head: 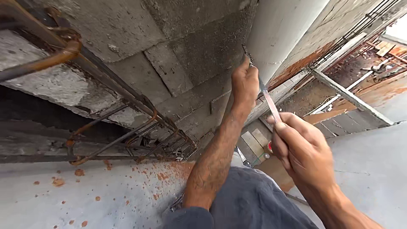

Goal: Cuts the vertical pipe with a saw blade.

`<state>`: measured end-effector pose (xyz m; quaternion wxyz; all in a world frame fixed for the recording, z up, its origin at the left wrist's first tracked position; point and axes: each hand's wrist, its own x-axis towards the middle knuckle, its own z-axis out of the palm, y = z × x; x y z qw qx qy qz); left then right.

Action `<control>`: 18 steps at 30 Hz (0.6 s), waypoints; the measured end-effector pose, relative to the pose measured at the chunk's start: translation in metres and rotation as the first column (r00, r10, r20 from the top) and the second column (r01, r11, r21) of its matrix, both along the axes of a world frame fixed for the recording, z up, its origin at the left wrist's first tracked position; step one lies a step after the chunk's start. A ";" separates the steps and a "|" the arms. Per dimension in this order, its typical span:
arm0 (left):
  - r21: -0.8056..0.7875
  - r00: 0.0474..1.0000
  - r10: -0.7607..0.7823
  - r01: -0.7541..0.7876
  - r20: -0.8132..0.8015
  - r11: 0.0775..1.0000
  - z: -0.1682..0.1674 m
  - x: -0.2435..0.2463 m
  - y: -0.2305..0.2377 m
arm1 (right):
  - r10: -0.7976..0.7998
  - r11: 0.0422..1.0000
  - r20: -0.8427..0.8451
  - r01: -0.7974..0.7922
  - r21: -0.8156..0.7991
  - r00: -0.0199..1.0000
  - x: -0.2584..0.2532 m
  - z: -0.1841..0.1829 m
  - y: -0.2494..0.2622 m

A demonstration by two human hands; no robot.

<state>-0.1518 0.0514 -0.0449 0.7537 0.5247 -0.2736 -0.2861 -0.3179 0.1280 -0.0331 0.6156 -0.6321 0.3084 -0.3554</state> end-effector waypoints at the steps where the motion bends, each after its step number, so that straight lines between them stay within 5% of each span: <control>1: -0.011 1.000 0.014 -0.014 -0.020 1.000 -0.005 -0.010 0.006 | -0.003 1.000 -0.003 0.003 0.013 1.000 -0.008 -0.002 0.002; 7: -0.017 0.998 0.029 -0.030 -0.053 0.999 0.004 0.026 -0.036 | -0.011 0.999 -0.034 0.010 -0.038 0.999 0.037 0.012 -0.031; 13: -0.021 0.998 0.053 -0.054 -0.021 0.998 -0.002 -0.016 0.006 | 0.000 1.000 -0.011 0.000 -0.004 1.000 -0.017 -0.001 -0.003; 18: -0.016 0.997 0.055 -0.055 -0.055 0.998 -0.001 0.009 -0.022 | 0.010 0.998 -0.082 -0.015 -0.058 0.997 0.013 0.011 -0.031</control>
